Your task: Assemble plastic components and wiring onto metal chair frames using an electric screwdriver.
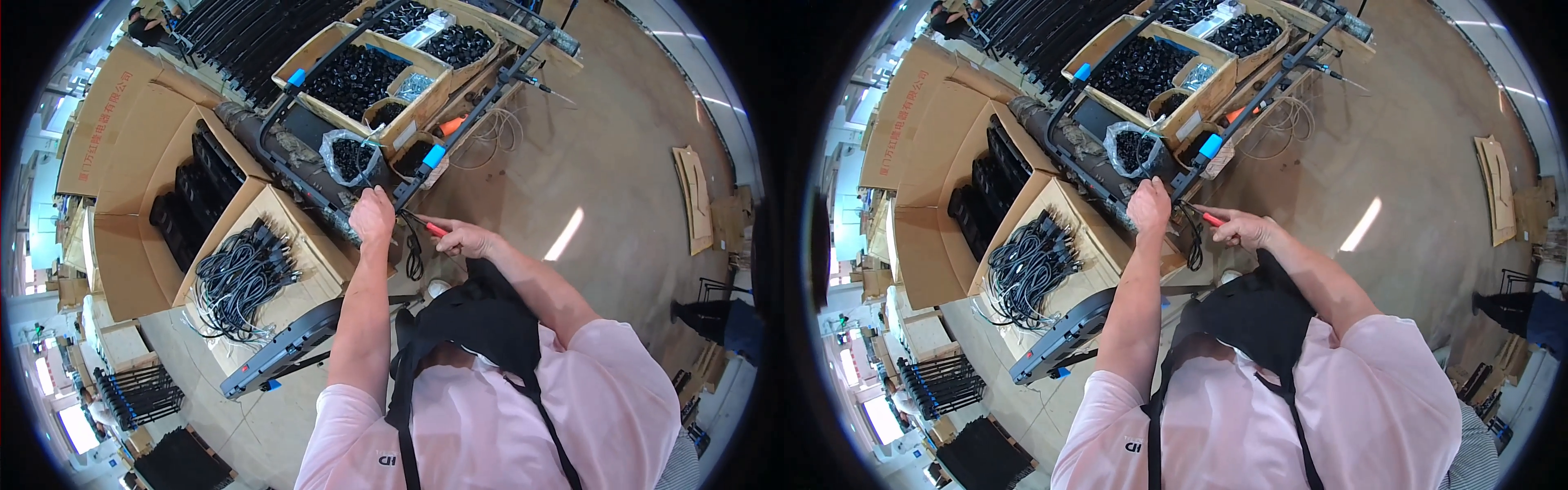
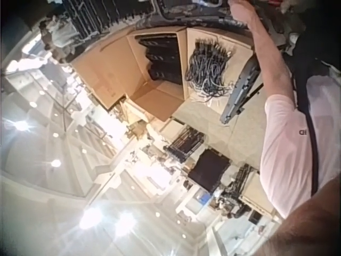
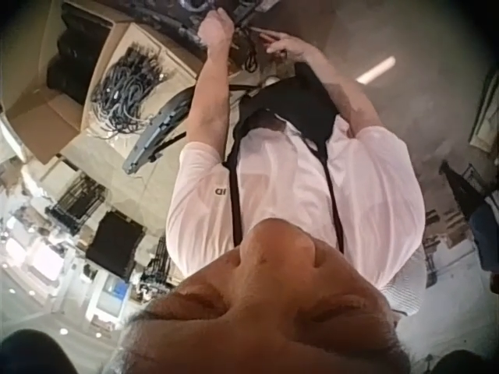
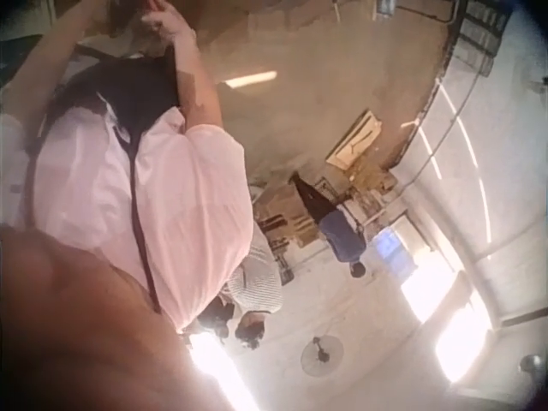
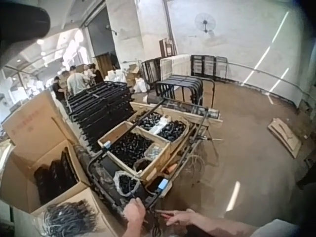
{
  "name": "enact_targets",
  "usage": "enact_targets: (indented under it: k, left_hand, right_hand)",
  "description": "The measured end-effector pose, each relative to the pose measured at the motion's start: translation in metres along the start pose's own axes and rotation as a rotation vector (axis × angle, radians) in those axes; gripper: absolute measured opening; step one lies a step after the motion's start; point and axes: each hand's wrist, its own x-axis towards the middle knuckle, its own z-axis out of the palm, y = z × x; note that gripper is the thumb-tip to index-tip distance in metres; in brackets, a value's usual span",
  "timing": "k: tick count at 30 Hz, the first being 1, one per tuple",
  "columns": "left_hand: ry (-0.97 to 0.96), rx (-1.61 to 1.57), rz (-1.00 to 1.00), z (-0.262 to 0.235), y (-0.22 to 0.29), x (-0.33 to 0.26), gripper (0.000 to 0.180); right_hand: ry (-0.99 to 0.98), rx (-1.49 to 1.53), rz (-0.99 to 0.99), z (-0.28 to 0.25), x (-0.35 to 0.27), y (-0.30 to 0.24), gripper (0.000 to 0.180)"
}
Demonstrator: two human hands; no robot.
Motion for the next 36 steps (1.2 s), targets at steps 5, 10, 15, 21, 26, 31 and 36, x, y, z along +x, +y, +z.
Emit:
enact_targets:
  k: [5,10,15,21,26,31,36]
  left_hand:
    - [-0.010,-0.011,-0.041,-0.001,0.002,-0.001,0.044]
    - [0.015,-0.011,-0.056,0.001,0.001,-0.001,0.042]
    - [0.024,0.011,-0.103,0.003,0.007,0.002,0.040]
    - [0.066,0.024,-0.143,0.004,0.002,0.008,0.040]
    - [0.054,0.034,-0.154,0.003,0.007,0.018,0.039]
    - [0.077,-0.012,-0.297,0.000,0.017,0.026,0.029]
    - [0.088,-0.067,-0.483,-0.025,0.027,0.034,0.028]
  right_hand:
    - [0.083,-0.712,0.073,-0.002,0.005,-0.018,0.084]
    - [0.152,-1.201,0.275,0.012,0.008,-0.045,0.079]
    - [0.056,-1.056,0.330,0.001,0.010,-0.057,0.077]
    - [-0.048,-1.047,0.218,-0.007,0.016,-0.055,0.070]
    - [-0.166,-1.067,0.242,-0.059,0.015,-0.064,0.045]
    - [-0.004,-1.060,0.486,-0.085,0.058,-0.063,0.045]
    - [-0.142,-1.093,0.347,-0.101,0.168,0.049,0.056]
